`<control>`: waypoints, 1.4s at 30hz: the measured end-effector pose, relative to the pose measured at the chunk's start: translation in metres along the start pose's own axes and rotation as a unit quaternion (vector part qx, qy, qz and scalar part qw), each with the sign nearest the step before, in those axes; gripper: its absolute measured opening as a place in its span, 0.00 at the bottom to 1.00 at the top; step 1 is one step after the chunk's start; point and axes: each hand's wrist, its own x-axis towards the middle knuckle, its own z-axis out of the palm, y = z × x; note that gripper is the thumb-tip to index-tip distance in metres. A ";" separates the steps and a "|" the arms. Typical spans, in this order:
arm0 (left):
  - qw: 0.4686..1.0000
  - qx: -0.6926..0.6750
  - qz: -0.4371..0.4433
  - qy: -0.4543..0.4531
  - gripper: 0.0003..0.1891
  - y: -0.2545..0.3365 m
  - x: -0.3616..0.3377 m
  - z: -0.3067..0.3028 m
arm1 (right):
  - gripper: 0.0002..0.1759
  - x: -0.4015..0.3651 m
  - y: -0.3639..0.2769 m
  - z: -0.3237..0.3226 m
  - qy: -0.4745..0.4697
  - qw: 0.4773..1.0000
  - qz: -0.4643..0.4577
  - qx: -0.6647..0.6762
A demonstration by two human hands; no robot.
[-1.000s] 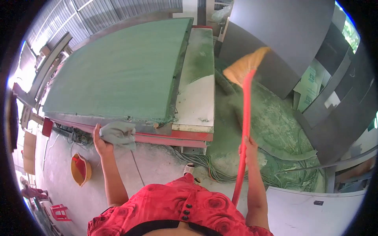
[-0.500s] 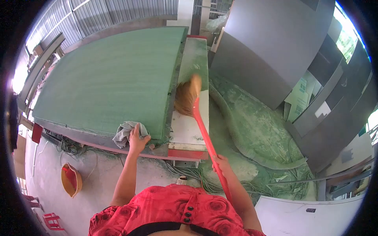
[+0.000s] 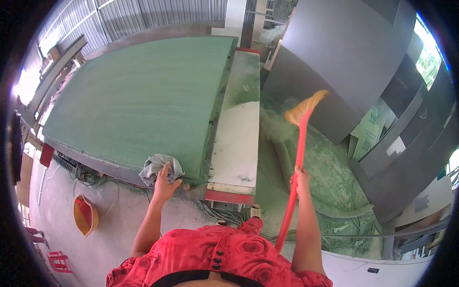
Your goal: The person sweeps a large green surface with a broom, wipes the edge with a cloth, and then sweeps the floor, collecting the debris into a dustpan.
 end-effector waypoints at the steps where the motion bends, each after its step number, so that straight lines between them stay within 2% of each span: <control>1: 1.000 0.021 -0.014 0.005 0.42 0.006 -0.001 -0.003 | 0.16 0.000 -0.007 -0.004 0.000 1.000 0.004 -0.005; 2: 1.000 0.020 -0.016 0.004 0.42 0.015 0.000 -0.006 | 0.16 -0.001 -0.014 -0.009 0.001 1.000 0.009 -0.011; 4: 0.992 0.109 0.029 0.065 0.41 0.037 0.008 -0.012 | 0.15 -0.002 -0.025 -0.012 -0.022 1.000 -0.004 -0.014; 6: 0.991 0.109 0.029 0.069 0.41 0.054 0.027 -0.008 | 0.15 -0.004 -0.036 -0.007 -0.052 0.998 -0.017 -0.016; 9: 0.991 0.106 0.050 0.068 0.42 0.071 0.063 0.016 | 0.13 -0.005 -0.043 0.008 -0.084 0.996 0.011 0.033; 11: 0.990 0.136 0.022 0.013 0.45 0.074 0.091 0.043 | 0.14 -0.002 -0.036 0.013 -0.163 0.982 0.050 0.076; 12: 0.990 0.139 0.023 0.014 0.45 0.078 0.105 0.055 | 0.14 -0.002 -0.035 0.017 -0.165 0.982 0.050 0.079; 14: 0.981 0.180 -0.032 -0.067 0.50 0.086 0.133 0.075 | 0.15 -0.002 -0.034 0.025 -0.231 0.967 0.091 0.049; 15: 0.981 0.181 -0.035 -0.065 0.50 0.091 0.146 0.082 | 0.15 0.003 -0.031 0.027 -0.234 0.967 0.092 0.048; 17: 0.971 0.198 -0.087 -0.099 0.54 0.101 0.168 0.093 | 0.14 0.019 -0.017 0.029 -0.321 0.934 0.153 0.016; 20: 0.961 0.223 -0.133 -0.098 0.55 0.111 0.191 0.110 | 0.14 0.041 0.000 0.032 -0.361 0.912 0.191 -0.039; 22: 0.957 0.228 -0.146 -0.103 0.56 0.108 0.203 0.118 | 0.14 0.056 0.009 0.030 -0.362 0.912 0.178 -0.069; 25: 0.948 0.244 -0.174 -0.110 0.57 0.112 0.216 0.125 | 0.19 0.083 0.008 0.024 -0.326 0.922 0.206 -0.030; 30: 0.931 0.255 -0.218 -0.145 0.60 0.115 0.228 0.128 | 0.19 0.161 -0.016 0.019 -0.202 0.972 0.123 0.004; 32: 0.924 0.252 -0.225 -0.179 0.62 0.119 0.226 0.127 | 0.17 0.196 -0.034 0.018 -0.173 0.980 0.098 0.021; 36: 0.921 0.253 -0.231 -0.184 0.63 0.108 0.227 0.134 | 0.17 0.252 -0.068 0.013 -0.137 0.989 0.053 0.024; 38: 0.919 0.248 -0.231 -0.199 0.63 0.104 0.230 0.135 | 0.16 0.266 -0.082 0.006 -0.111 0.993 0.043 0.014; 40: 0.918 0.249 -0.237 -0.199 0.63 0.103 0.231 0.137 | 0.16 0.268 -0.095 -0.001 -0.106 0.988 0.045 0.101; 42: 0.916 0.250 -0.240 -0.202 0.62 0.102 0.231 0.138 | 0.16 0.269 -0.102 -0.003 -0.097 0.988 0.050 0.108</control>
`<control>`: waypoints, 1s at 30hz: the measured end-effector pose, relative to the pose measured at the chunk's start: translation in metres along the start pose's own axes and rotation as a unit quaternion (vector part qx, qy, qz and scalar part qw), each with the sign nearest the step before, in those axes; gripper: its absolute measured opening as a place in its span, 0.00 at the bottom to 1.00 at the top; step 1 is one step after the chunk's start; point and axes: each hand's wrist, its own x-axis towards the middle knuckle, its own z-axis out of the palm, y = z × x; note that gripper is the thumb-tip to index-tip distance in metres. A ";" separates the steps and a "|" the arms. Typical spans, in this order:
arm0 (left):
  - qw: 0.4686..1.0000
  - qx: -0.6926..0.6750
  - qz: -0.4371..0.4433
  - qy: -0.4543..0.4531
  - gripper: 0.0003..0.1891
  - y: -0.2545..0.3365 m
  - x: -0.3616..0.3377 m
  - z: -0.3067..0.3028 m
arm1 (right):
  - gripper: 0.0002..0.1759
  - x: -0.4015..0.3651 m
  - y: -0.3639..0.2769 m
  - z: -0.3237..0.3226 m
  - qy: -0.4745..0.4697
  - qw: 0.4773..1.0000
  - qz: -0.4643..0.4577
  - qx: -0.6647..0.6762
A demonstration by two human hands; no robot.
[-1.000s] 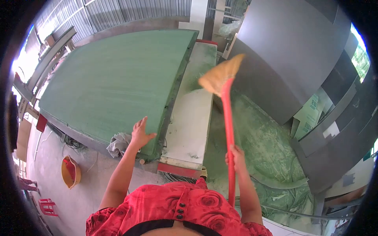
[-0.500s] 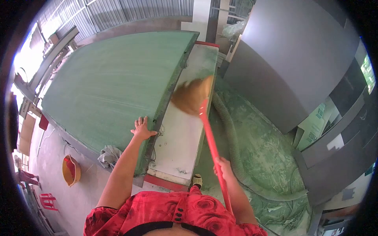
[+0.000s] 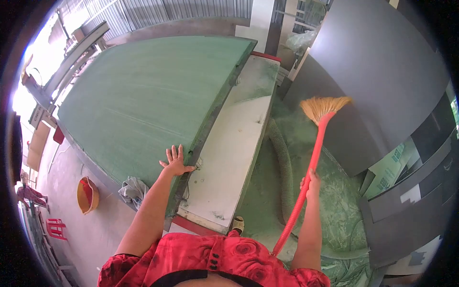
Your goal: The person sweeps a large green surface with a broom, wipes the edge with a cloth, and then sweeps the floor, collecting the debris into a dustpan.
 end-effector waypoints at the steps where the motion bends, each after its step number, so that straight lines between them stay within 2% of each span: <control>1: 1.000 0.002 -0.002 -0.004 0.62 0.000 -0.001 0.000 | 0.16 0.002 -0.004 -0.001 -0.001 0.999 -0.010 -0.038; 3: 1.000 0.006 -0.003 -0.005 0.62 0.003 -0.001 -0.005 | 0.16 -0.001 -0.011 0.004 -0.003 0.997 -0.022 -0.073; 6: 1.000 0.017 -0.011 -0.022 0.62 0.006 -0.003 -0.007 | 0.16 -0.025 -0.007 0.025 -0.027 0.999 0.009 -0.027; 8: 0.999 0.017 -0.008 -0.026 0.62 0.006 -0.002 -0.007 | 0.14 -0.039 0.003 0.036 -0.092 0.995 0.009 -0.022; 9: 0.999 0.018 -0.009 -0.025 0.62 0.006 -0.003 -0.008 | 0.14 -0.047 0.007 0.042 -0.094 0.995 0.009 -0.021; 11: 0.999 0.020 -0.009 -0.030 0.62 0.007 -0.005 -0.010 | 0.15 -0.059 0.013 0.056 -0.146 0.987 0.058 -0.021; 15: 1.000 0.017 -0.008 -0.025 0.62 0.005 -0.002 -0.007 | 0.14 -0.070 0.031 0.084 -0.192 0.975 0.098 -0.054; 17: 1.000 0.014 -0.007 -0.018 0.63 0.004 0.000 -0.005 | 0.14 -0.062 0.045 0.093 -0.250 0.955 0.133 -0.090; 20: 1.000 0.007 -0.005 -0.017 0.63 0.003 0.002 -0.004 | 0.14 -0.045 0.059 0.106 -0.275 0.939 0.159 -0.134; 22: 1.000 0.004 -0.006 -0.015 0.63 0.003 0.001 -0.004 | 0.15 -0.024 0.069 0.105 -0.271 0.938 0.167 -0.134; 25: 1.000 -0.001 -0.007 -0.010 0.63 0.004 -0.001 -0.005 | 0.18 0.009 0.068 0.103 -0.207 0.961 0.120 -0.136; 30: 1.000 -0.001 -0.010 -0.009 0.63 0.005 -0.002 -0.005 | 0.17 0.072 0.032 0.096 -0.131 0.984 0.057 -0.111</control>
